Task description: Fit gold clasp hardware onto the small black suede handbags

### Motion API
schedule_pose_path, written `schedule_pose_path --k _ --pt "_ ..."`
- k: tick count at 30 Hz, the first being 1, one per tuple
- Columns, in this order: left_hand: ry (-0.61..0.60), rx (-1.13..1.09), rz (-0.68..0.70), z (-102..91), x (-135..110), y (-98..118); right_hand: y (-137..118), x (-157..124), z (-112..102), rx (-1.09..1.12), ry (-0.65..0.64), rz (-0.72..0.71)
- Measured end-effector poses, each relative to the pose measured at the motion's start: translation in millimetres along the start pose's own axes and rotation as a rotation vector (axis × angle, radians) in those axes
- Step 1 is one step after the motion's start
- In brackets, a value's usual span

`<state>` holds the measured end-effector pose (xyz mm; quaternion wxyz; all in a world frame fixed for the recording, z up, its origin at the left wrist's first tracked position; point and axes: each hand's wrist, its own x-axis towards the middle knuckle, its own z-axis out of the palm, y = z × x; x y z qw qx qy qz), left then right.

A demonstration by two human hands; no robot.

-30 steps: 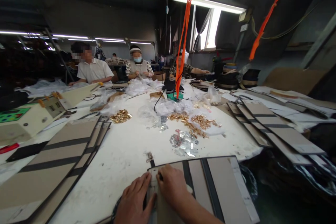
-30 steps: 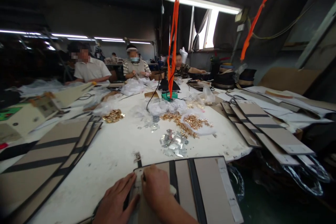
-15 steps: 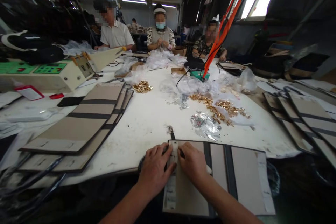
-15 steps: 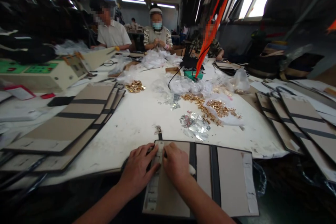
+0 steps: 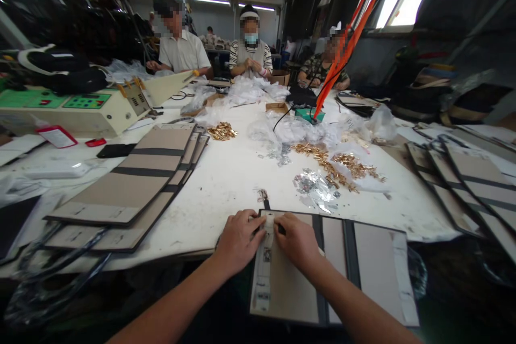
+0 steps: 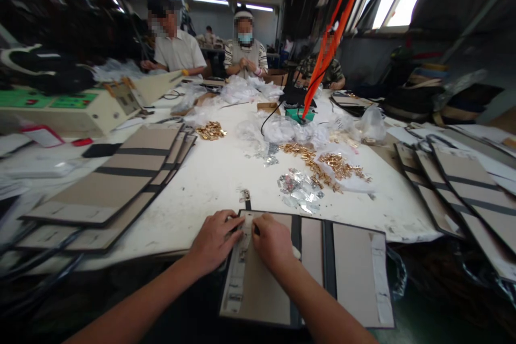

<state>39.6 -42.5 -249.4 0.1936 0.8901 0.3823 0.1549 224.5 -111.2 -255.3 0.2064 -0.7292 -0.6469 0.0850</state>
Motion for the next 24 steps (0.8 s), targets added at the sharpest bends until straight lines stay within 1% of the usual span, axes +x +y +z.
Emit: schedule_pose_path --k 3,5,10,13,16,18,20,21,22,24 --pt "-0.053 -0.131 -0.158 -6.5 17 -4 4 0 -2 0.122 0.02 0.015" --pt "-0.106 -0.154 -0.221 -11.8 30 -6 6 1 -3 0.167 0.022 0.034" --pt "-0.283 -0.135 -0.255 -24.1 62 -11 10 6 -4 0.238 -0.003 0.049" --pt "-0.364 -0.106 -0.265 -27.4 72 -12 9 6 -4 0.251 -0.017 0.057" --pt "-0.361 -0.049 -0.281 -27.5 76 -10 6 7 -6 0.247 -0.025 0.056" --pt "-0.335 -0.007 -0.303 -26.7 76 -7 8 9 -11 0.28 -0.071 0.052" --pt "-0.316 0.022 -0.325 -25.8 75 -6 19 15 -23 0.32 -0.125 0.063" --pt "-0.311 0.028 -0.331 -25.3 75 -7 30 19 -31 0.317 -0.134 0.079" --pt "-0.308 0.029 -0.334 -24.9 75 -7 45 23 -40 0.285 -0.125 0.106" --pt "-0.31 0.02 -0.331 -24.3 76 -10 81 31 -60 0.144 -0.077 0.187"
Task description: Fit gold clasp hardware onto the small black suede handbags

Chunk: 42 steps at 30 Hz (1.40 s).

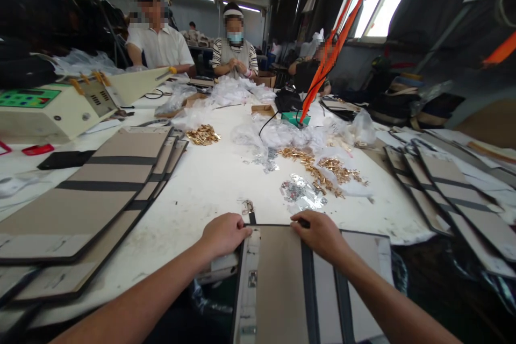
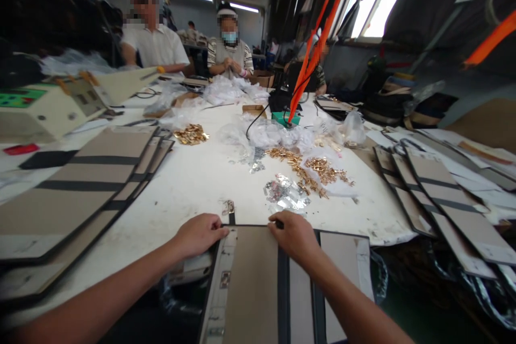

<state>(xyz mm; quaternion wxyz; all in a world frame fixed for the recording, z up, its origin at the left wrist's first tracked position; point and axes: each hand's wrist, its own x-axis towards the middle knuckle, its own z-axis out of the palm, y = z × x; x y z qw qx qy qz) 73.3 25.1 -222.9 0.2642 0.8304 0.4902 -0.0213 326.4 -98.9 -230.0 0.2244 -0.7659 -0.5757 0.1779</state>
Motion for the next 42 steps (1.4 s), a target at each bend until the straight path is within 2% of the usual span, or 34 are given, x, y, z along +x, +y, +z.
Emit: schedule_pose_path --k 4,6,8,16,23,27,31,33,36,39,42 --pt "-0.018 -0.034 0.013 0.1 3 -4 66 20 -43 -0.201 0.038 0.149" --pt "-0.017 -0.047 0.012 0.7 4 -6 88 24 -53 -0.216 0.027 0.175" --pt "-0.01 -0.055 0.011 1.7 5 -8 98 24 -54 -0.218 0.016 0.188" --pt "-0.004 -0.07 -0.004 2.6 6 -7 95 17 -41 -0.184 0.028 0.15" --pt "0.02 -0.065 -0.009 2.0 -1 -6 85 20 -50 -0.125 -0.009 0.158" --pt "0.037 -0.074 -0.01 4.1 -4 -7 65 16 -67 -0.031 -0.075 0.18" --pt "0.028 -0.089 -0.018 5.0 -3 -6 10 7 -70 0.085 -0.121 0.136" --pt "0.018 -0.093 -0.019 5.1 -2 -7 -25 3 -57 0.155 -0.16 0.071" --pt "0.015 -0.094 -0.016 5.4 -3 -7 -66 0 -20 0.304 -0.302 0.068" --pt "0.022 -0.094 -0.002 6.4 -5 -9 -82 2 18 0.4 -0.415 0.135" --pt "0.023 -0.097 0.01 7.4 -6 -10 -83 6 38 0.412 -0.409 0.162"
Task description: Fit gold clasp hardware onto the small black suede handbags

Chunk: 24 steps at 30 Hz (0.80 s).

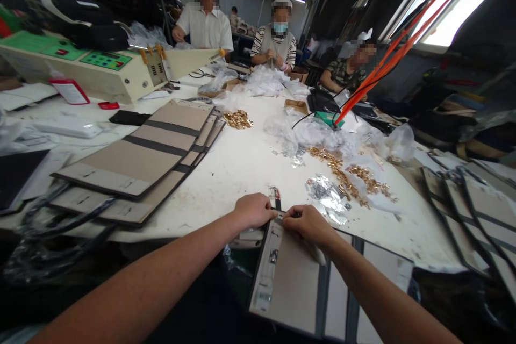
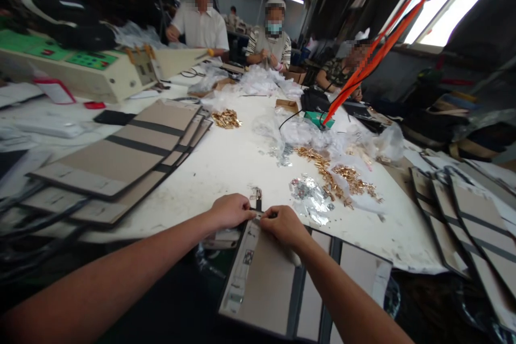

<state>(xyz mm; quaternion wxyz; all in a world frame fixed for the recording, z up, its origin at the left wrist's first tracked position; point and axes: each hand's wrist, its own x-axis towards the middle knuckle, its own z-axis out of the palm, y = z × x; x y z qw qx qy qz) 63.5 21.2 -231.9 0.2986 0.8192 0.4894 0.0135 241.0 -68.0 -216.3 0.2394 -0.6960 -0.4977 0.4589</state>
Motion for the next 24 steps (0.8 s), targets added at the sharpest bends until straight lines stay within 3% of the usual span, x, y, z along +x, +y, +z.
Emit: schedule_pose_path --k 13,24 --pt "-0.012 -0.017 0.02 -1.3 -1 -1 -2 5 0 -0.141 0.026 0.035" --pt "-0.019 -0.024 0.038 -1.7 -3 2 8 -4 14 -0.426 0.251 -0.191"
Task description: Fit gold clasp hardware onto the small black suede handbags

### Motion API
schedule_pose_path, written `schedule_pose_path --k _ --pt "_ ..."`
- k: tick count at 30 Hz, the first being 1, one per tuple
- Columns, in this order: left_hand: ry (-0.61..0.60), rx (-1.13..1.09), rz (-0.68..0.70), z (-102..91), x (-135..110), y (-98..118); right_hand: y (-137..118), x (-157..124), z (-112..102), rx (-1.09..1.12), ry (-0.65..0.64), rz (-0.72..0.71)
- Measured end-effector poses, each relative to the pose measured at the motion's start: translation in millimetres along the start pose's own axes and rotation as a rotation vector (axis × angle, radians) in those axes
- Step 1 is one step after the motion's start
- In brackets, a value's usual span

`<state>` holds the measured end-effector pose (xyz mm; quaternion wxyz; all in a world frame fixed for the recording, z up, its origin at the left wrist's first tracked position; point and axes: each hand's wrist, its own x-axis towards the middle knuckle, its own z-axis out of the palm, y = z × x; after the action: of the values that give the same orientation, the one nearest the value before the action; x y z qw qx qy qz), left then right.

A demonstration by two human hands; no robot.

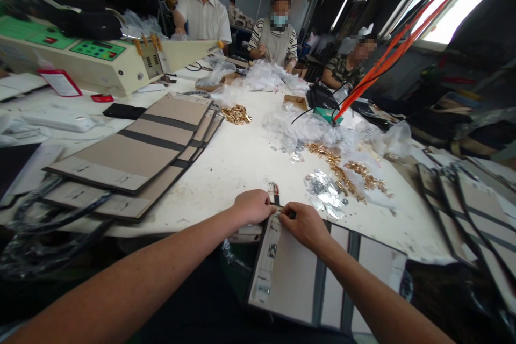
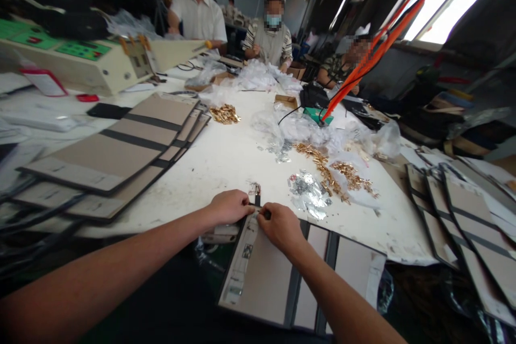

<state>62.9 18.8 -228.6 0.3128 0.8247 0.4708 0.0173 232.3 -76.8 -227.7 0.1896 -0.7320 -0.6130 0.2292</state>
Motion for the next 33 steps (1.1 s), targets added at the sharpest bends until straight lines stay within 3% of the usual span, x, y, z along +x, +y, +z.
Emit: schedule_pose_path --k 4,7,13,24,26,28,31,33 --pt "-0.069 -0.062 -0.012 -3.2 -4 11 11 1 -1 0.082 -0.029 -0.015" --pt "-0.222 -0.187 -0.064 -4.3 -4 17 16 4 -5 0.177 -0.078 -0.018" --pt "-0.417 -0.455 -0.128 -7.9 -2 11 19 8 -8 0.205 -0.089 -0.011" --pt "-0.411 -0.509 -0.235 -3.5 11 10 14 11 -20 0.263 -0.101 0.025" --pt "-0.409 -0.517 -0.24 -3.1 12 9 9 10 -31 0.401 -0.016 0.061" --pt "-0.406 -0.536 -0.241 -2.1 13 8 1 8 -43 0.661 0.173 0.045" --pt "-0.4 -0.564 -0.252 -0.2 13 7 -14 8 -52 1.137 0.446 -0.104" --pt "-0.393 -0.578 -0.265 1.0 12 6 -23 11 -47 1.345 0.509 -0.193"
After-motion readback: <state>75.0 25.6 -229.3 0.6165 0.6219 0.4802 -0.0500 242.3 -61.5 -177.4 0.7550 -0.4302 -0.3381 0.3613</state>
